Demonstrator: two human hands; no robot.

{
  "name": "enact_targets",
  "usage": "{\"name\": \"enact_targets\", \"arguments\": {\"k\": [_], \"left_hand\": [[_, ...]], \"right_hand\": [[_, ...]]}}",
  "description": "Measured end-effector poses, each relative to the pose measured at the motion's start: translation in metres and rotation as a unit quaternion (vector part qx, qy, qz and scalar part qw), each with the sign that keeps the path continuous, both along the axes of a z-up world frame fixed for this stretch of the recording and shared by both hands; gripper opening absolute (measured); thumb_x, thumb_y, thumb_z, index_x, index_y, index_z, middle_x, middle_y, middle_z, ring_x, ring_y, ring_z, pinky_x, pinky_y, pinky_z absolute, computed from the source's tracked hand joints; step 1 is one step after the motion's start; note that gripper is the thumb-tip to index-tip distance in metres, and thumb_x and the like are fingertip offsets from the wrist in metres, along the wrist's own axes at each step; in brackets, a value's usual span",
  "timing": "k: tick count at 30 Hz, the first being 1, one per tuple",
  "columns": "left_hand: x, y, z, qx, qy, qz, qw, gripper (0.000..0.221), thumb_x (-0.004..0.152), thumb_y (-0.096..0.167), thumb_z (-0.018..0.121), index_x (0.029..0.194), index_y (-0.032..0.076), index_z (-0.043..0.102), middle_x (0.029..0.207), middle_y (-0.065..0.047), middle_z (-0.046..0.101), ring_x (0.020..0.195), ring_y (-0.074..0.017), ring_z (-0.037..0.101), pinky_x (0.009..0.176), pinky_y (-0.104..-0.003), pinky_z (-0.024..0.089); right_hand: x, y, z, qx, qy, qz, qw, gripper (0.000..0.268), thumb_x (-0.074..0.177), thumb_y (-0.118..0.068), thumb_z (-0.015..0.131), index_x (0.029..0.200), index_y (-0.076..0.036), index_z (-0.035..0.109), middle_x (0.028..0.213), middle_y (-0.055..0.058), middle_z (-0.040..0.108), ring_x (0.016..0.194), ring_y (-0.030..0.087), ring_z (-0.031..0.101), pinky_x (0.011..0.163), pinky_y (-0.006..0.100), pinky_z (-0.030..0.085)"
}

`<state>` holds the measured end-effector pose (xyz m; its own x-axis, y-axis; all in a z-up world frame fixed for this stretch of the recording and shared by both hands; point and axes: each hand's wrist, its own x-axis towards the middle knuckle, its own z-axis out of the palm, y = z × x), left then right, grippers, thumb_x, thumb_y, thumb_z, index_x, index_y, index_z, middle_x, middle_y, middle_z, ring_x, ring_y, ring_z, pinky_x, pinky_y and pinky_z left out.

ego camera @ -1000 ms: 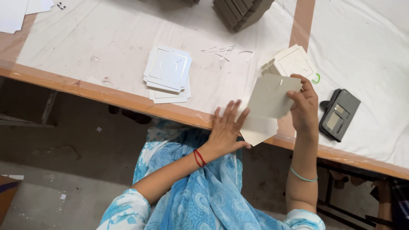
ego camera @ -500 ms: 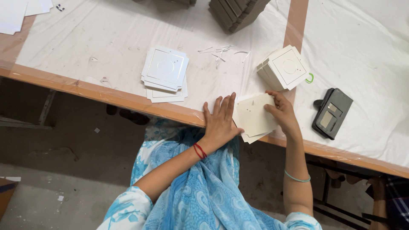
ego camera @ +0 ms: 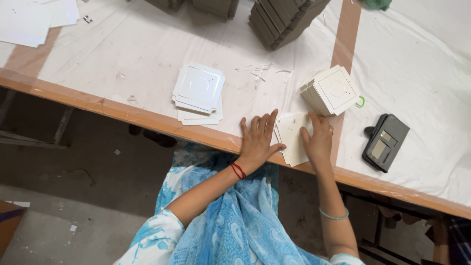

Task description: The recorder is assembling small white cardboard boxes or switch covers, handling flat pieces and folding/connecting them.

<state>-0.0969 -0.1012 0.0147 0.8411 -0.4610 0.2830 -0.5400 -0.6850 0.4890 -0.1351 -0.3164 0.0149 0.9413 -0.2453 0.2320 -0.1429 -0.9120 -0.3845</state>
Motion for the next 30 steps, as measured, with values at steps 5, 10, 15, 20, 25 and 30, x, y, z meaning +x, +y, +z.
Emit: {"name": "enact_targets", "arguments": {"k": [5,10,15,20,25,30], "left_hand": [[-0.001,0.003,0.001,-0.016,-0.031,0.007,0.999,0.105,0.083,0.064,0.067,0.159,0.006,0.025,0.137,-0.011,0.05,0.122,-0.0295,0.046,0.11,-0.068,0.026],[-0.002,0.008,0.004,-0.062,-0.005,-0.012,0.998,0.089,0.094,0.06,0.059,0.157,0.005,0.029,0.138,-0.014,0.05,0.124,-0.0317,0.046,0.112,-0.066,0.024],[-0.001,0.009,0.001,-0.1,0.014,-0.015,0.995,0.085,0.096,0.059,0.057,0.156,0.004,0.03,0.141,-0.015,0.049,0.127,-0.0329,0.045,0.114,-0.065,0.02],[0.005,0.014,-0.001,-0.153,0.026,-0.015,0.988,0.078,0.097,0.055,0.058,0.153,0.008,0.032,0.145,-0.015,0.047,0.133,-0.0315,0.045,0.115,-0.065,0.021],[0.029,0.075,0.08,-0.63,0.519,-0.338,0.469,0.072,0.096,0.057,0.066,0.154,0.023,0.041,0.155,-0.016,0.043,0.145,-0.0302,0.043,0.124,-0.048,0.034],[0.004,0.134,0.174,-0.561,0.327,-0.704,0.287,0.034,0.098,0.046,0.068,0.106,0.014,0.071,0.152,-0.02,0.039,0.15,-0.033,0.035,0.123,-0.053,0.029]], "right_hand": [[-0.006,0.021,-0.009,-0.073,-0.083,-0.034,0.993,0.036,0.097,-0.011,0.07,0.133,-0.008,0.068,0.135,0.016,0.06,0.125,0.038,0.053,0.106,0.051,0.044],[-0.006,0.027,-0.001,0.067,-0.118,-0.045,0.99,0.026,0.1,-0.013,0.067,0.125,-0.003,0.07,0.134,0.019,0.063,0.126,0.036,0.053,0.095,0.042,0.05],[-0.003,0.029,0.003,0.095,-0.105,-0.07,0.987,0.025,0.099,-0.016,0.068,0.122,-0.004,0.071,0.132,0.018,0.064,0.124,0.035,0.054,0.086,0.039,0.051],[-0.006,0.021,-0.011,0.065,-0.116,-0.06,0.989,0.024,0.105,-0.019,0.068,0.122,-0.004,0.072,0.132,0.016,0.066,0.126,0.033,0.056,0.094,0.041,0.05],[-0.003,0.028,0.001,0.132,-0.103,-0.087,0.982,0.026,0.103,-0.025,0.064,0.118,-0.005,0.072,0.13,0.016,0.065,0.124,0.031,0.055,0.071,0.033,0.053],[-0.003,0.021,-0.01,0.111,-0.112,-0.078,0.984,0.026,0.105,-0.026,0.065,0.118,-0.005,0.073,0.129,0.015,0.067,0.122,0.031,0.057,0.071,0.032,0.052]]}}
